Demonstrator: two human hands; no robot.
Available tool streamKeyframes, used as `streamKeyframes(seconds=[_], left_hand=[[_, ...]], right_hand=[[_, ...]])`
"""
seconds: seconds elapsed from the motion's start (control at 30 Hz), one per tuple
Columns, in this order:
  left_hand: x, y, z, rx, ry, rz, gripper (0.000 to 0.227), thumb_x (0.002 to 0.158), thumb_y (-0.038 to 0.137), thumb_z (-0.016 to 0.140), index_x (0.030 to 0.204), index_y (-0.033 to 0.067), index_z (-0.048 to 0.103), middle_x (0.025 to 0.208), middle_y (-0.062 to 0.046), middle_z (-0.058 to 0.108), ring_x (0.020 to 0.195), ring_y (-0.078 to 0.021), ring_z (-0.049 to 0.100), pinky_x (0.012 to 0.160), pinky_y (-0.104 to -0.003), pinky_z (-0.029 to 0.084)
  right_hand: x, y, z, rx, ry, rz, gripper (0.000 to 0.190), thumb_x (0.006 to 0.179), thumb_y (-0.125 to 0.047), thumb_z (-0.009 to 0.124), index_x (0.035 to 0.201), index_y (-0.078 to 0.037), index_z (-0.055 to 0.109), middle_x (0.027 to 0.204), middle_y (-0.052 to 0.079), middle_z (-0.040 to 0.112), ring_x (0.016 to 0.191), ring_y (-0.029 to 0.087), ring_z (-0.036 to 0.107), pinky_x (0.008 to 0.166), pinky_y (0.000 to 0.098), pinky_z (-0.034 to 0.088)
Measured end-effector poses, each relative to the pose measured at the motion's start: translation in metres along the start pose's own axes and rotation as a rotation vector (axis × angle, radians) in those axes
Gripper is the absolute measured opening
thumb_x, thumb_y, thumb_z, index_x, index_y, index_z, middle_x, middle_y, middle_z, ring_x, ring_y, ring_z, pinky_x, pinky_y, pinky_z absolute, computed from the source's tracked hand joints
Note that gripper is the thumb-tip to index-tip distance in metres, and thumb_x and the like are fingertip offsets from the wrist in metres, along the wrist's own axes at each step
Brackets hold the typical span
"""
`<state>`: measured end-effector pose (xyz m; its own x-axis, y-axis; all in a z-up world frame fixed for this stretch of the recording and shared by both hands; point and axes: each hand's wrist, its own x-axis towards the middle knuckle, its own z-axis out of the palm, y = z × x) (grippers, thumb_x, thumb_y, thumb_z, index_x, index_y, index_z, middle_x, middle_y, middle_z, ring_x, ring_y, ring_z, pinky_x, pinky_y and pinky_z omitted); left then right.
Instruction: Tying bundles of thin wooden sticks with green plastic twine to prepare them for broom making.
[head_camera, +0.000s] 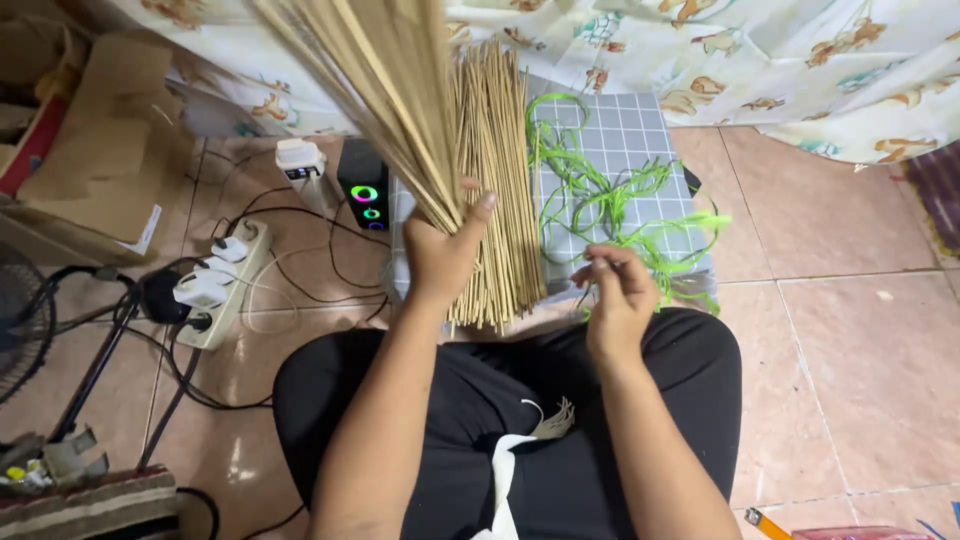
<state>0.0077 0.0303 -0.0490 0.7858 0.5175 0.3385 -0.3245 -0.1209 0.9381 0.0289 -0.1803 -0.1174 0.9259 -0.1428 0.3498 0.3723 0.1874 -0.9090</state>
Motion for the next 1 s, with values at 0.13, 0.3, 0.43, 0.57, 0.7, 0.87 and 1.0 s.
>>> streamKeyframes(seconds=[0.13,0.3,0.43,0.57,0.7,0.87,1.0], left_hand=[[-0.007,-0.018,0.009,0.124,0.031,-0.126,0.025,0.085,0.019,0.083,0.106,0.0083,0.074,0.092,-0.011,0.078,0.090,-0.0233,0.075,0.082,-0.042,0.057],[-0.003,-0.015,0.020,0.194,0.036,-0.043,0.020,0.092,0.014,0.076,0.107,0.0021,0.072,0.095,-0.019,0.077,0.093,-0.0363,0.075,0.080,-0.049,0.058],[-0.003,0.000,0.019,0.196,0.045,-0.019,0.029,0.094,0.022,0.075,0.112,-0.0001,0.070,0.099,-0.023,0.076,0.100,-0.0397,0.073,0.084,-0.053,0.057],[-0.007,0.026,0.017,0.033,-0.058,0.024,0.019,0.100,0.024,0.069,0.109,0.0079,0.068,0.067,-0.005,0.064,0.061,-0.0132,0.062,0.063,-0.029,0.055],[-0.021,0.035,0.025,-0.116,-0.184,-0.047,0.027,0.100,0.027,0.067,0.109,0.0017,0.062,0.065,-0.007,0.063,0.055,-0.0187,0.065,0.057,-0.032,0.058],[-0.020,0.025,0.028,-0.262,-0.275,-0.075,0.032,0.094,0.028,0.074,0.111,0.0026,0.064,0.065,-0.006,0.063,0.056,-0.0149,0.065,0.063,-0.033,0.060],[-0.023,0.014,0.031,-0.443,-0.267,-0.280,0.038,0.096,0.030,0.069,0.112,-0.0041,0.064,0.051,0.001,0.049,0.046,-0.0067,0.053,0.059,-0.026,0.054]], right_hand=[[-0.008,-0.004,0.010,-0.009,-0.043,0.062,0.013,0.093,0.008,0.061,0.102,0.007,0.071,0.083,0.017,0.066,0.062,0.022,0.063,0.060,0.0329,0.053],[-0.009,0.004,0.009,-0.095,-0.143,0.094,0.014,0.093,0.006,0.065,0.103,0.005,0.073,0.081,0.014,0.067,0.063,0.019,0.064,0.063,0.0340,0.054],[-0.010,-0.014,0.020,-0.165,-0.192,0.116,0.015,0.092,0.007,0.065,0.104,0.003,0.074,0.072,0.010,0.066,0.063,0.017,0.062,0.065,0.0317,0.053],[0.000,-0.049,0.038,-0.296,-0.481,0.037,0.041,0.086,-0.013,0.080,0.122,0.002,0.069,0.107,0.021,0.069,0.104,0.036,0.068,0.090,0.0498,0.056],[0.006,-0.068,0.064,-0.301,-0.740,0.144,0.024,0.069,0.003,0.080,0.089,0.002,0.066,0.075,0.008,0.059,0.071,0.023,0.059,0.068,0.0383,0.054],[-0.005,-0.048,0.062,-0.480,-0.697,0.386,0.026,0.073,-0.014,0.072,0.093,0.001,0.067,0.077,0.013,0.068,0.070,0.022,0.064,0.071,0.0350,0.056],[-0.022,-0.041,0.063,-0.493,-0.544,0.449,0.008,0.072,-0.010,0.070,0.079,-0.005,0.071,0.050,0.011,0.065,0.054,0.024,0.069,0.061,0.0347,0.055]])
